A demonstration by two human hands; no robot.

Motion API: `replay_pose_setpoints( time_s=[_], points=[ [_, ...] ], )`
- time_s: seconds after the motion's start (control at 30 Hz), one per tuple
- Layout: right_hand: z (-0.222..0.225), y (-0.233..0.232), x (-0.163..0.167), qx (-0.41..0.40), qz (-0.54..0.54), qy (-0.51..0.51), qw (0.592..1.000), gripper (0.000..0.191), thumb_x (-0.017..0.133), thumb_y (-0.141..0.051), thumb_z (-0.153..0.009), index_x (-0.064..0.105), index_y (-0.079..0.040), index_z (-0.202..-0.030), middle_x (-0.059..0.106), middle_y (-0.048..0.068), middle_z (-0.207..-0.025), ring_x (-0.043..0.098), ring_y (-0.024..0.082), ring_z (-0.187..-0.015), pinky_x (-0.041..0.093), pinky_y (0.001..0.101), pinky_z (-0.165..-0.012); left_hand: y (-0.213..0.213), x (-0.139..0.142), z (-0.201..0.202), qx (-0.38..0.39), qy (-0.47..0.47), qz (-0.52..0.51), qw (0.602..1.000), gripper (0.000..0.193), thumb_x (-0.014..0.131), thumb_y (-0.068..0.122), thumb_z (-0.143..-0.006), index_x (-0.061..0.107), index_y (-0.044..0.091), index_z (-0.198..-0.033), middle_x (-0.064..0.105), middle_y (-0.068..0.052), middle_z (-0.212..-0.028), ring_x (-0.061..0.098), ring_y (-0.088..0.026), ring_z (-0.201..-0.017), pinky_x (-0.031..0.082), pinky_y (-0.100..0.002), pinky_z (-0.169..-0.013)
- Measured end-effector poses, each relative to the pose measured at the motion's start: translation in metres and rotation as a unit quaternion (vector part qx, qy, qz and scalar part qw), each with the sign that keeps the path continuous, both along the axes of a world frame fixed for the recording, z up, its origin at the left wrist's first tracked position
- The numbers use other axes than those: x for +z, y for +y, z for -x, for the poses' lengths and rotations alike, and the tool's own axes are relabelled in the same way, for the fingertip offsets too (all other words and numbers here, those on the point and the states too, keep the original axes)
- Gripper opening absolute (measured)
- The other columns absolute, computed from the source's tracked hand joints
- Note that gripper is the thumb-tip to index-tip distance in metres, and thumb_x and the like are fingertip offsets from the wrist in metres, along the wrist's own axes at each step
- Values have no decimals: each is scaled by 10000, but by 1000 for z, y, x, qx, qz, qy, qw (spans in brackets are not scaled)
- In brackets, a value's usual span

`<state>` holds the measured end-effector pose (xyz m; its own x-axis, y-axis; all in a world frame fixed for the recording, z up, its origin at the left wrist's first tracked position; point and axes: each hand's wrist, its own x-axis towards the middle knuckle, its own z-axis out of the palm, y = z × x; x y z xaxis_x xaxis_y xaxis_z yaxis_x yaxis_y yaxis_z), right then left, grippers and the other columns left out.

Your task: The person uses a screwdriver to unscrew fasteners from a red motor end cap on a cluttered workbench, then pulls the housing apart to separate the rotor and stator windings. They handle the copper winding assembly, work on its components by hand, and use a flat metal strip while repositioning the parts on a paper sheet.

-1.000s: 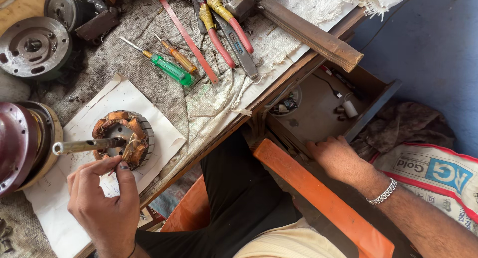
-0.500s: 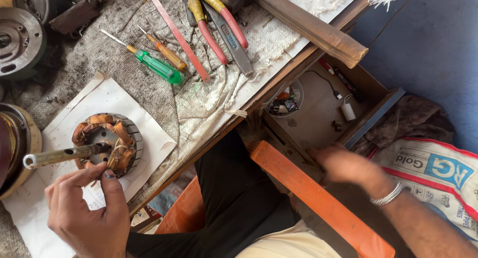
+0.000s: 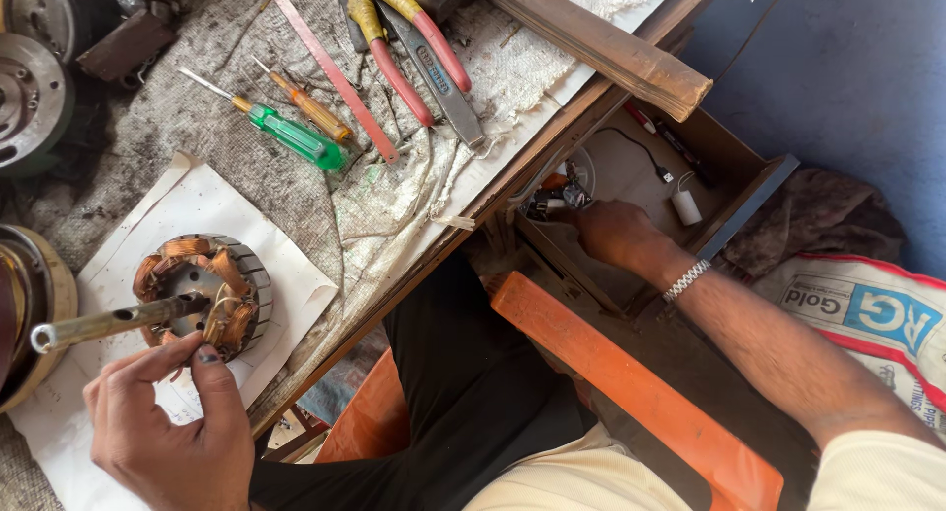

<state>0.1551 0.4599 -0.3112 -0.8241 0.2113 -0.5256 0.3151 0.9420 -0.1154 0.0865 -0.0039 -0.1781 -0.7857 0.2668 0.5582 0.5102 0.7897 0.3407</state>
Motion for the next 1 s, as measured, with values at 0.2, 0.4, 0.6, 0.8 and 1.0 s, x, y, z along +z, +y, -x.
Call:
replay_pose_setpoints(
  time_s=[0.2,0.4,0.6,0.8,1.0],
  points=[
    [7,5,9,38,-64,-40,996,603,675,-258,-938,506,-416,-1496,747,88,-1132,737,294,-1016,611,451,-859,-2,-2,-1,-4,-5,-4,1000,108,669,-57,-983,655,7,-1069,674,-114,-1076,611,-215,-1065,495,-315,-965],
    [1,24,14,30,23,46,998,745,763,-218,-823,504,-394,-1498,767,115,-1058,723,304,-974,576,454,-882,-3,-1,-2,-1,-8,-1,1000,109,698,-49,-988,653,-3,-1076,707,-129,-1106,611,-225,-1061,494,-321,-958],
    [23,79,5,-204,141,274,929,273,630,-158,-963,749,-138,-1208,773,163,-1084,753,345,-1004,599,446,-904,0,0,-3,-2,4,0,1000,144,663,-65,-949,667,-2,-1078,672,-120,-1077,608,-230,-1055,493,-325,-969],
    [71,87,13,-153,-35,347,925,330,684,-184,-994,657,-31,-1286,677,268,-1220,656,439,-1089,540,527,-909,5,1,0,-6,7,-22,1000,88,710,-46,-998,669,-3,-1063,711,-125,-1110,614,-228,-1053,505,-321,-957],
    [87,68,22,-212,268,459,820,511,662,-348,-1012,526,-52,-1406,611,211,-1363,611,331,-1216,525,439,-1021,7,2,-2,-10,-1,-36,999,102,722,-43,-996,691,-7,-1086,717,-124,-1099,625,-229,-1062,517,-319,-965]
  ],
)
